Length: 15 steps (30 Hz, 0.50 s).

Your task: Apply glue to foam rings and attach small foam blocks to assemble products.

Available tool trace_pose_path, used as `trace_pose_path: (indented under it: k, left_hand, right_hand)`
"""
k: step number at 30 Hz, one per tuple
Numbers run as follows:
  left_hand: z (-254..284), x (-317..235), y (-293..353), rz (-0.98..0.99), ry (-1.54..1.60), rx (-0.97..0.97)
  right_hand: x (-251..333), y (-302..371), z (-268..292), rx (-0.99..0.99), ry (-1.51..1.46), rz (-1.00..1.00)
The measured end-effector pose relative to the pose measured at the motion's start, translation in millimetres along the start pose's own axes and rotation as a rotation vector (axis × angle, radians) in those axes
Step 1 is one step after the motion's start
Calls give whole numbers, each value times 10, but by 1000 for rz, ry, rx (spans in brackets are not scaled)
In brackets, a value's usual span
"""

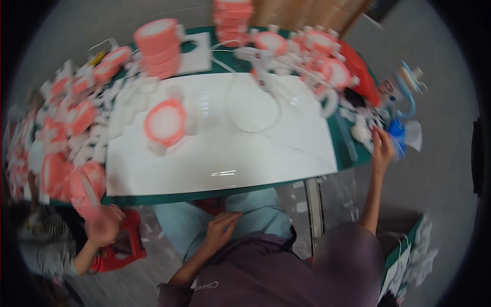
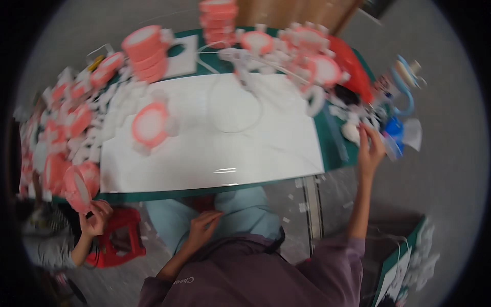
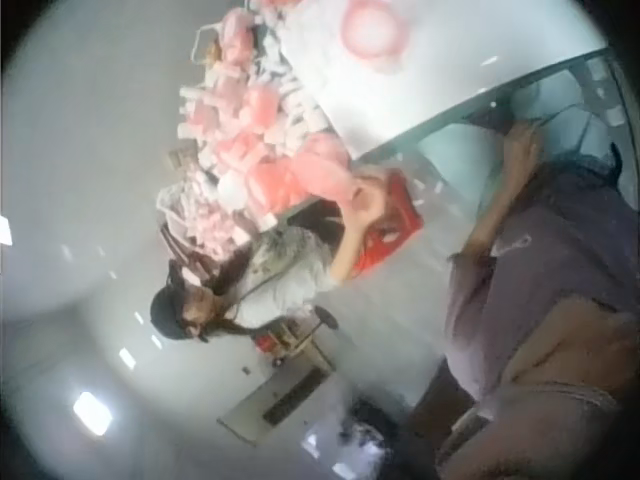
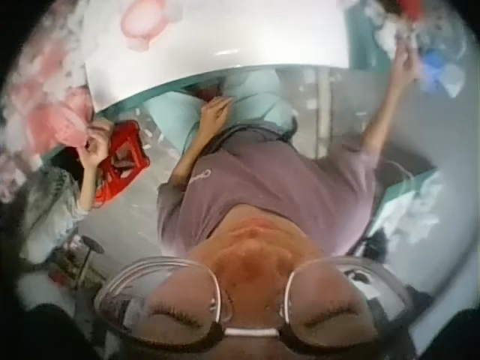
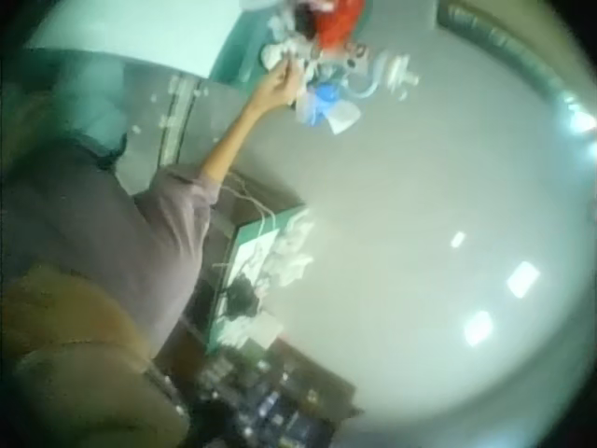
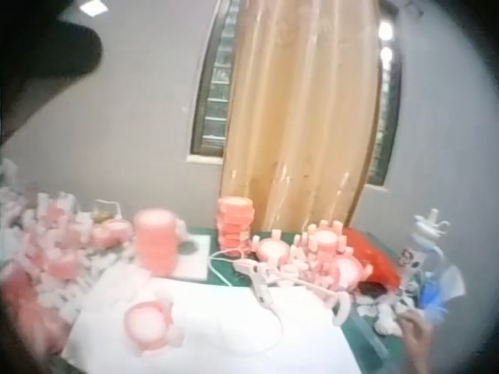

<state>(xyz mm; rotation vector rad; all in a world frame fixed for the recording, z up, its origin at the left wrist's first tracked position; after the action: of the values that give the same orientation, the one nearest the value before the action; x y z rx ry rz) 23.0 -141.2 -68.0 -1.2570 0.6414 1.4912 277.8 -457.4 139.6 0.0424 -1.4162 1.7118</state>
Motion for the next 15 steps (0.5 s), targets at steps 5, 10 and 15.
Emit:
trace_pose_path:
  k: [5,10,15]
  left_hand:
    - [133,144,159,107,-24,10]
    - [746,-649,18,-224,-121,-166]
    - [1995,-2628,647,-1280,-280,-1006]
  right_hand:
    - [1269,478,-763,521,-370,182]
    - [2513,700,-889,443,-688,498]
    - [2745,489,227,-261,-1077,566]
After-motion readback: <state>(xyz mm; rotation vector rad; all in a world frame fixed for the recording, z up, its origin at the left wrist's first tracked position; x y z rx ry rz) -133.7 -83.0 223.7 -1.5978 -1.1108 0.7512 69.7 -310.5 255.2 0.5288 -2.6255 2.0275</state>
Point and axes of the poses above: each hand's wrist, its own y-axis away from the middle knuckle, its own z-axis out of the back of the hand, x = y × z, the point moved 10 cm from there along -y, towards the middle knuckle, and after that the axes turned 10 degrees about -x, right-handed, at the moved point
